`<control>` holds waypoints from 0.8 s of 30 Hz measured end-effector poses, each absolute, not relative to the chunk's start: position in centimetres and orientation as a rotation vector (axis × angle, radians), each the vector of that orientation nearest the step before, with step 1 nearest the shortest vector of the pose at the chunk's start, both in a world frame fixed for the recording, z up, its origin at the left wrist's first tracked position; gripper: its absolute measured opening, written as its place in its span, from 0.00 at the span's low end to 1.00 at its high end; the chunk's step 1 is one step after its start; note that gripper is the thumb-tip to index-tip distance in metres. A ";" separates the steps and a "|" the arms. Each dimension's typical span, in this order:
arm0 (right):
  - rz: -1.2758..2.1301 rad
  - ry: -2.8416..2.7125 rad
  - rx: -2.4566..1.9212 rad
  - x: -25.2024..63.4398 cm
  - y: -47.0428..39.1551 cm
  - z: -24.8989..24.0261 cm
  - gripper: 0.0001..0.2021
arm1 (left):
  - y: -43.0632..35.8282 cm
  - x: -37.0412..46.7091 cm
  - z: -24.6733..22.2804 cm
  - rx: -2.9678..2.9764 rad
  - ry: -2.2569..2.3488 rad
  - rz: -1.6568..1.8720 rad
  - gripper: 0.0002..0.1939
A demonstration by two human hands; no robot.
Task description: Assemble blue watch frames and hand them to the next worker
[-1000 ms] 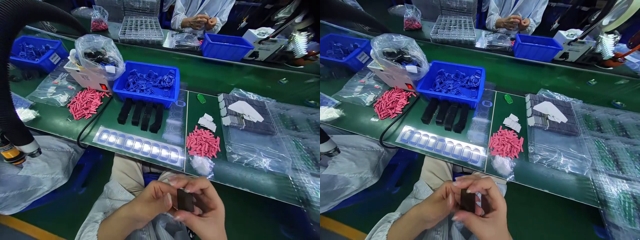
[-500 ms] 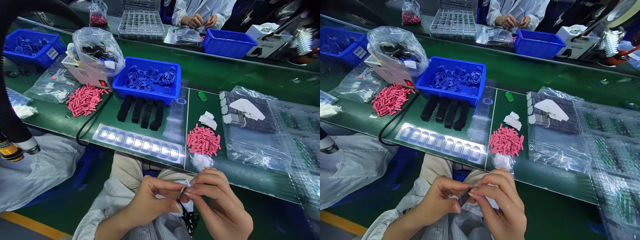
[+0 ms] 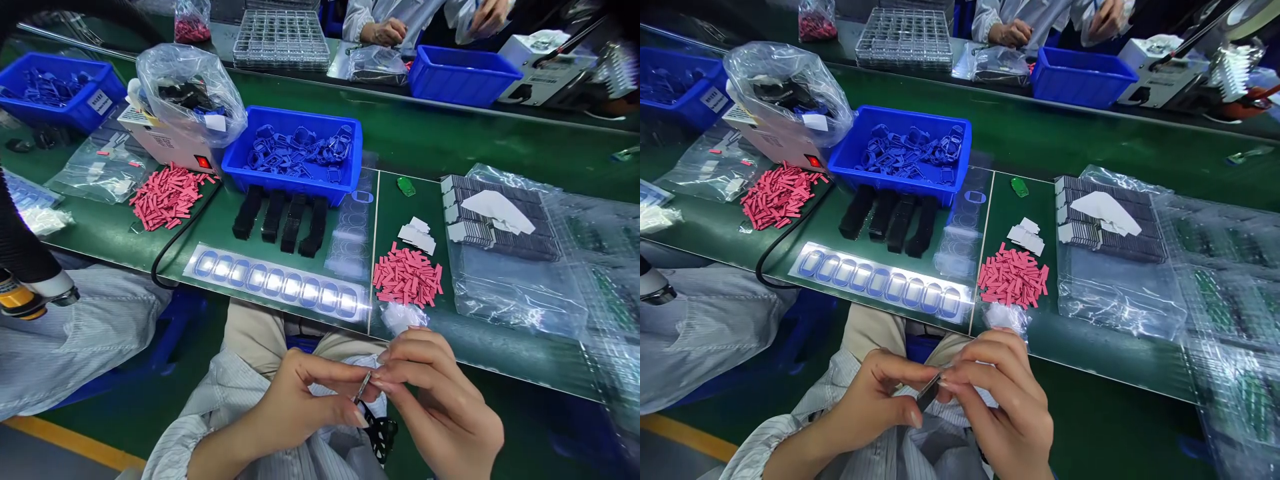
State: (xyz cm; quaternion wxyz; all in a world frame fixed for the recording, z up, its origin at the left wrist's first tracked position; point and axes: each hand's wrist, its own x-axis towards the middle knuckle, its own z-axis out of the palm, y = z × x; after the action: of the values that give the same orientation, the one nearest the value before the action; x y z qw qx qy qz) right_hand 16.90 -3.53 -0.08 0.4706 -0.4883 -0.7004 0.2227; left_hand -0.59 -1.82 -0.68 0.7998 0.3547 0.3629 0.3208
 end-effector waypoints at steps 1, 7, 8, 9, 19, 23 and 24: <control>0.555 -1.714 -1.198 16.9 -3.5 -0.1 0.10 | -1.8 -0.6 -0.7 0.772 0.790 0.693 0.20; 0.613 -1.680 -1.190 16.6 -3.5 -0.5 0.09 | -1.5 -0.5 -0.5 0.889 0.791 0.737 0.19; 0.620 -1.678 -1.186 16.6 -3.5 -0.6 0.09 | -1.5 -0.6 -0.4 0.906 0.791 0.741 0.18; 0.622 -1.679 -1.184 16.6 -3.5 -0.6 0.09 | -1.4 -0.6 -0.3 0.919 0.794 0.744 0.18; 0.334 -1.888 -1.283 16.1 -4.6 -1.5 0.09 | -1.8 0.5 -1.6 0.667 0.839 0.783 0.14; 0.250 -1.838 -1.381 17.4 -5.8 -2.0 0.07 | -1.7 1.0 -3.0 0.480 0.905 0.869 0.14; 0.288 -1.763 -1.450 18.1 -5.9 -2.3 0.06 | -1.6 1.0 -3.2 0.459 0.906 0.884 0.14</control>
State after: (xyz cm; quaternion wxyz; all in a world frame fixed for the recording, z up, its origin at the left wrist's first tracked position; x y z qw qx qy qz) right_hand 18.08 -5.89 -2.31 0.4083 -0.5753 -0.6994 0.1145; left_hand 1.04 -1.56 -3.20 0.7818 0.2125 0.4194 0.4096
